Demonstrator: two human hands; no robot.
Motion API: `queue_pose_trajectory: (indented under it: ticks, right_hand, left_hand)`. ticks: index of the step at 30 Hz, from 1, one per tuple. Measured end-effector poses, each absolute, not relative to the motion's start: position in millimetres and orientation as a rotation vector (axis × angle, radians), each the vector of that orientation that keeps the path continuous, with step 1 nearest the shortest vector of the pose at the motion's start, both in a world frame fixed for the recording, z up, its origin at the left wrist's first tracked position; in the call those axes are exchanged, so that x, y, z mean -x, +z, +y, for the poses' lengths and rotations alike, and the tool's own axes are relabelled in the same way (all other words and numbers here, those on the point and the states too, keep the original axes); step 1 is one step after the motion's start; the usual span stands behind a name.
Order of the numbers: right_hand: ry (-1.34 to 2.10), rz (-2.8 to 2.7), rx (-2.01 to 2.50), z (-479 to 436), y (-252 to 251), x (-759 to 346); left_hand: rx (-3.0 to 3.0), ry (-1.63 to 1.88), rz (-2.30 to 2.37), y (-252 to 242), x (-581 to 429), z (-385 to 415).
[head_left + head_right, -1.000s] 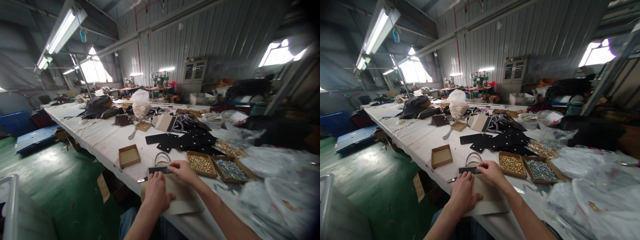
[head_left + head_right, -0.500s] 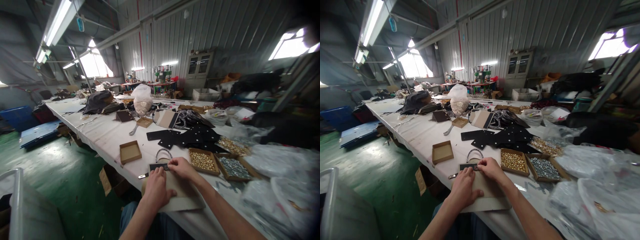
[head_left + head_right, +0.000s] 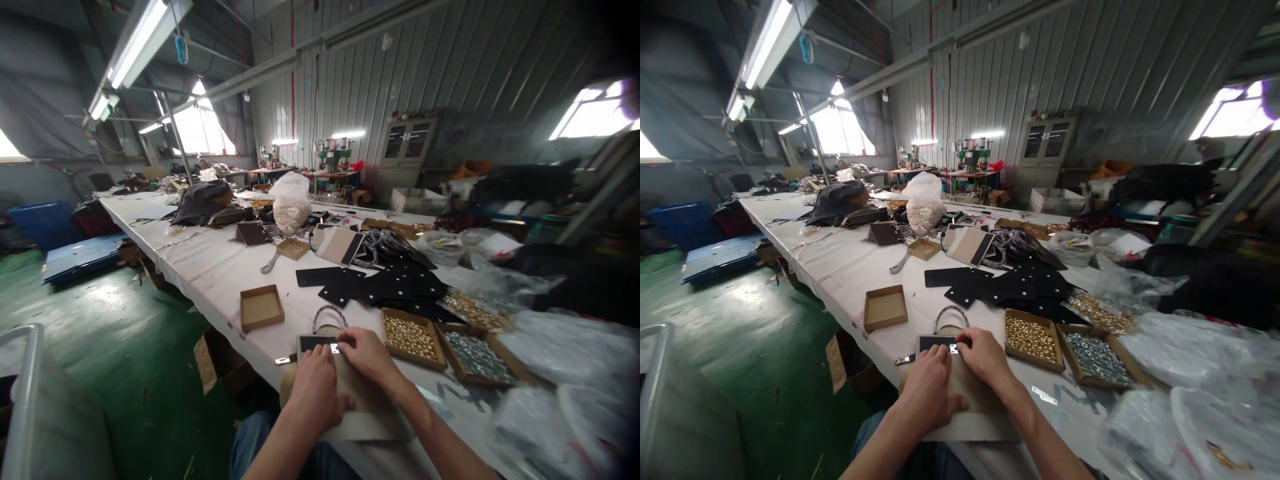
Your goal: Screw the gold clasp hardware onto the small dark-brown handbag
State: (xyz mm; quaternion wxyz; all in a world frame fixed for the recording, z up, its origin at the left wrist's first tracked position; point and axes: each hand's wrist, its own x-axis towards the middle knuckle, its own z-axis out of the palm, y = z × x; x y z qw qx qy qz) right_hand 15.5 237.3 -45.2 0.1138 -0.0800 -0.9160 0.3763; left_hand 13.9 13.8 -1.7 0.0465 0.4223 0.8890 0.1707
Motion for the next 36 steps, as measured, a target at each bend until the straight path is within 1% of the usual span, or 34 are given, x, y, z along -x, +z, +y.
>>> queue_pose_trajectory:
  ticks: [3,8,12,15,23,31,36]
  right_hand:
    - [1.092,-2.681,0.196,236,-47,-16]
    - [1.006,-2.691,0.010,236,-47,-20]
    - [0.925,-2.747,0.004,234,-43,-24]
    - [0.940,-2.776,0.031,231,-37,-25]
    - [0.997,-2.739,0.045,229,-36,-25]
    - [0.933,-2.769,0.049,226,-39,-25]
    - [0.999,-2.701,0.042,225,-39,-26]
  left_hand:
    - [-1.279,0.526,2.690,3,-15,12]
    - [-1.303,0.514,2.693,2,-16,12]
    - [-1.328,0.501,2.697,-2,-16,13]
    - [-1.368,0.496,2.693,-3,-12,12]
    - [-1.402,0.849,2.557,-9,20,-9]
    - [-1.429,0.817,2.577,-13,22,-8]
    - [-1.377,0.827,2.579,-11,23,-6]
